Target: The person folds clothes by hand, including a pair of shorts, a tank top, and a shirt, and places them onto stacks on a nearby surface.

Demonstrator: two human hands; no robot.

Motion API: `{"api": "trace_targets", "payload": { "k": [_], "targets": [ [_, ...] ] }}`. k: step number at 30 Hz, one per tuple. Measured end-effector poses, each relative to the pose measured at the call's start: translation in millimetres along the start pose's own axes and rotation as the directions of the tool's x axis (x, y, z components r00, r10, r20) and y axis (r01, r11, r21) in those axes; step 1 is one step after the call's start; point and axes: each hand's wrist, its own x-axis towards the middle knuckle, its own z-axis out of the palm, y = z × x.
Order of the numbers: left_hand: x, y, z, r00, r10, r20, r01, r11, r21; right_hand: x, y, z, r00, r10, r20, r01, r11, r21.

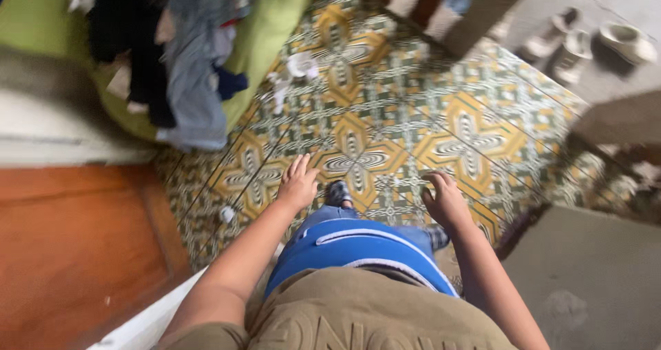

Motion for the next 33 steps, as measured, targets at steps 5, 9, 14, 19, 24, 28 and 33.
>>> {"api": "trace_targets", "payload": {
  "k": [5, 9, 14, 19, 24, 28, 33],
  "targets": [
    [-9, -70, -28, 0.984, -0.179, -0.024, 0.177, 0.982, -0.061, 93, -77, 70, 0.966, -0.142, 0.218, 0.127, 0.989, 0.08],
    [10, -92, -37, 0.947, -0.323, 0.004, 0.319, 0.933, -0.167, 156, -111, 106, 0.874, -0.305, 0.379, 0.271, 0.952, 0.142],
    [62, -117, -45, 0.92, -0.39, 0.045, 0.391, 0.902, -0.185, 252, -130, 131, 0.799, -0.368, 0.476, 0.356, 0.927, 0.12],
    [136, -152, -53, 0.902, -0.431, 0.019, 0.426, 0.884, -0.192, 358, -151, 167, 0.8, -0.306, 0.516, 0.284, 0.951, 0.123],
    [231, -190, -47, 0.84, -0.539, 0.06, 0.537, 0.811, -0.232, 467, -167, 195, 0.729, -0.323, 0.604, 0.384, 0.923, 0.029],
    [309, -223, -23, 0.815, -0.563, 0.133, 0.578, 0.783, -0.23, 559, -172, 235, 0.644, -0.062, 0.762, 0.334, 0.919, -0.208],
    [389, -286, 70, 0.871, -0.476, 0.12, 0.485, 0.872, -0.068, 631, -139, 284, 0.685, 0.037, 0.728, 0.176, 0.961, -0.214]
  ]
}}
